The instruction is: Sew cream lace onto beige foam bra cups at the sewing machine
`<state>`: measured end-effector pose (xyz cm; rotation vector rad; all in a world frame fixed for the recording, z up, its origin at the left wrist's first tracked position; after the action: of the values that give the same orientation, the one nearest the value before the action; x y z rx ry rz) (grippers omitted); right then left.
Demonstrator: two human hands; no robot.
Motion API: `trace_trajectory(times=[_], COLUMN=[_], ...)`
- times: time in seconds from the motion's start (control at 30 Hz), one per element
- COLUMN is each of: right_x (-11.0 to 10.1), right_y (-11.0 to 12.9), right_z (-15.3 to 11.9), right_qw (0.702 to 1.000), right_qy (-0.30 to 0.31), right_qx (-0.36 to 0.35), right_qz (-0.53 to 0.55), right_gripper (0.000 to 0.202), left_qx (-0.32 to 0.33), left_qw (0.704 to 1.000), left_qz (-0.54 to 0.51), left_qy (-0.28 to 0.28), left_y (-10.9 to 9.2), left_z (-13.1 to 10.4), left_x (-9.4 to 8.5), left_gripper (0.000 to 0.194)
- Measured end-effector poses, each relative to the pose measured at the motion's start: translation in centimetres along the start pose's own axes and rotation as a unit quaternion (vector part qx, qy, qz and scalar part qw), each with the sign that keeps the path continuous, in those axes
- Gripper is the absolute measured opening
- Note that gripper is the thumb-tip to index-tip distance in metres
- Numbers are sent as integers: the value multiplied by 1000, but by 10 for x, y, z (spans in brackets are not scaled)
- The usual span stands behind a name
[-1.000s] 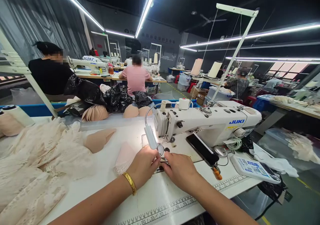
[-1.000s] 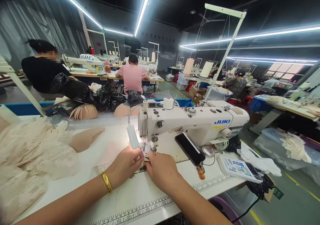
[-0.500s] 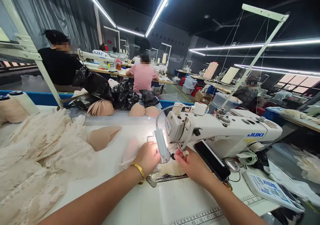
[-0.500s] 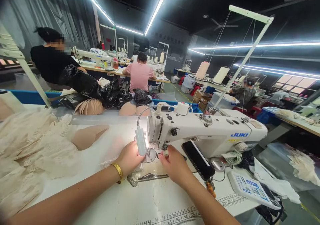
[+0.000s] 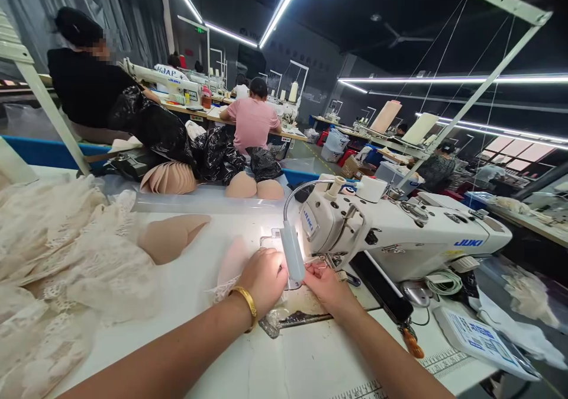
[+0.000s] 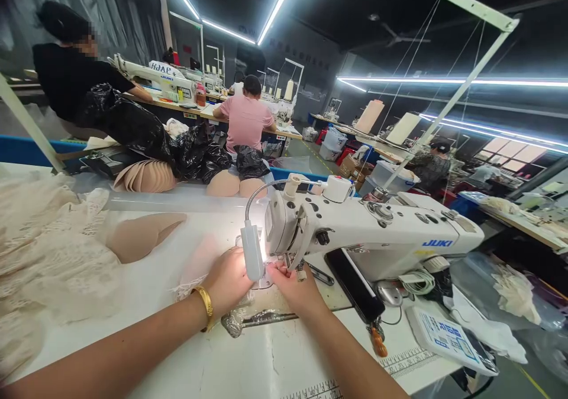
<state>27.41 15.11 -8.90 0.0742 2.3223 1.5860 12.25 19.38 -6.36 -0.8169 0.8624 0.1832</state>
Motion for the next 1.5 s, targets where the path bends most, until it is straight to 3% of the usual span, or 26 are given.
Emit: trace_trajectory(times=[0.27, 0.83, 1.5], right_x=[2, 2, 3], right_y=[8, 1, 7], right_z=[-4, -1, -5], right_qw=[1000, 998, 999], right_qy=[10, 22, 16], right_qx=[10, 30, 21], right_qz=[17, 54, 21], right_gripper=[25, 27, 26], left_qx=[-7, -5, -8], left_qw=[1000, 1000, 1000], left_qz=[3, 7, 15], left_qy=[1, 4, 6], left_y=[0, -3, -4], left_z=[0, 1, 1], left_x=[0, -1, -2], left_gripper=[33, 32, 32])
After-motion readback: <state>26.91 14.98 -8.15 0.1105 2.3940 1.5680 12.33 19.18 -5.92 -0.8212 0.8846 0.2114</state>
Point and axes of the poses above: each hand's wrist, its own z-axis towards the middle knuckle, its own x-axis out of the palm, y = z × x, the point moved 6 cm from there along z, towards the middle knuckle, and after that the axes turned 15 degrees about x, right-handed, at the moved point
